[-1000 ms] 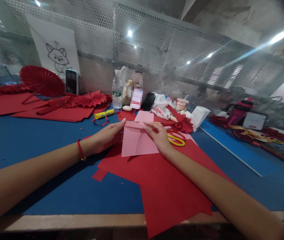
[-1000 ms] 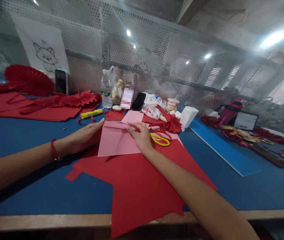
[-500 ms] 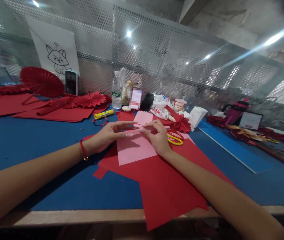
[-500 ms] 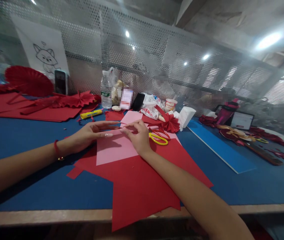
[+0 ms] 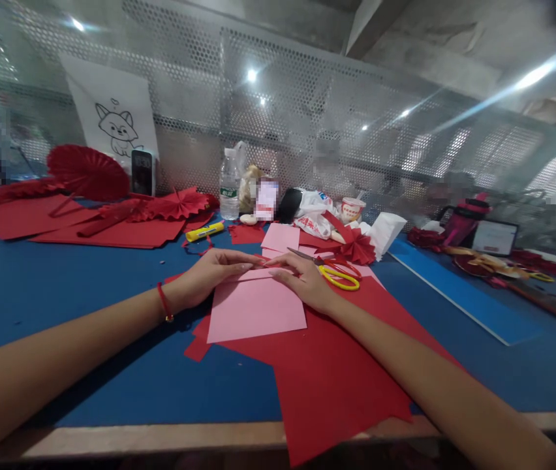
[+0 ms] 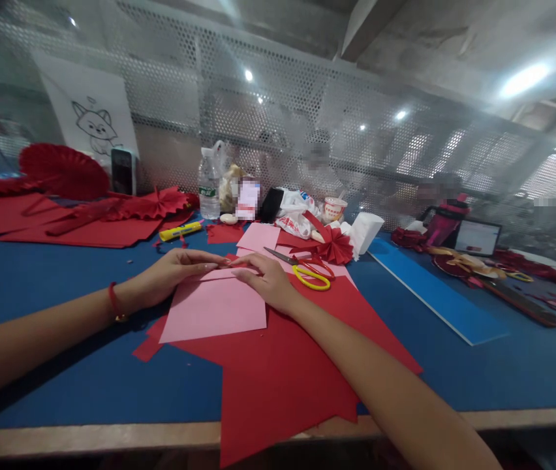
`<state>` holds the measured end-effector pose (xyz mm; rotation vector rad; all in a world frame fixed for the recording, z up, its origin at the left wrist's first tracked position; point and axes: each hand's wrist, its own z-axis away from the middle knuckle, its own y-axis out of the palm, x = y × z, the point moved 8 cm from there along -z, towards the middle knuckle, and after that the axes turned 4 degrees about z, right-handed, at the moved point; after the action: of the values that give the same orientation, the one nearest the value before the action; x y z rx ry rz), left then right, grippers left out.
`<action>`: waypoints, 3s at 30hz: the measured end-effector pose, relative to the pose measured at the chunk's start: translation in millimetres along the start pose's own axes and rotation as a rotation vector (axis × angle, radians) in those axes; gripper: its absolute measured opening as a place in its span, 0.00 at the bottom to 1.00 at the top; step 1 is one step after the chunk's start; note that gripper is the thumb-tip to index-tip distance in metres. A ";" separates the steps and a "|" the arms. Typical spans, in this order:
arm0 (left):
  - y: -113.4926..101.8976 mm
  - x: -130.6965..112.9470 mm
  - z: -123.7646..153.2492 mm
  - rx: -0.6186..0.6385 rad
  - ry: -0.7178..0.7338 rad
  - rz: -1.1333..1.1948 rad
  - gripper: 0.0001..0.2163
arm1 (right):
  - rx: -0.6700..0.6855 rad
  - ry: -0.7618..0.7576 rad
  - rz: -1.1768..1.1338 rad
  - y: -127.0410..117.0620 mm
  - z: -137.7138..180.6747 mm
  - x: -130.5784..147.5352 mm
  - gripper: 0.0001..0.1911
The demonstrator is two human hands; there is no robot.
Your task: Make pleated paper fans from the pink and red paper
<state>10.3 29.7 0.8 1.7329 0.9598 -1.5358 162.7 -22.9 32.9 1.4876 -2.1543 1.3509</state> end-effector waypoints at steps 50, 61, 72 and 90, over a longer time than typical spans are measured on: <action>2.7 -28.6 6.8 0.003 0.540 -0.880 0.14 | -0.224 -0.120 0.355 -23.4 5.7 -2.3 0.05; 48.3 -37.4 35.1 0.219 1.006 -1.415 0.12 | -0.101 -0.390 0.558 0.1 14.9 16.1 0.06; 34.6 -17.4 14.8 0.232 0.271 -0.854 0.16 | 0.194 -0.010 0.148 11.6 16.8 -4.3 0.10; 19.7 4.8 3.9 0.389 -0.049 -0.475 0.11 | 0.320 0.275 0.006 22.7 18.8 -17.8 0.18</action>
<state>25.1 16.3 -4.7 1.7926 1.1648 -2.1789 158.5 -24.1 -1.3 1.2972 -1.8395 1.8495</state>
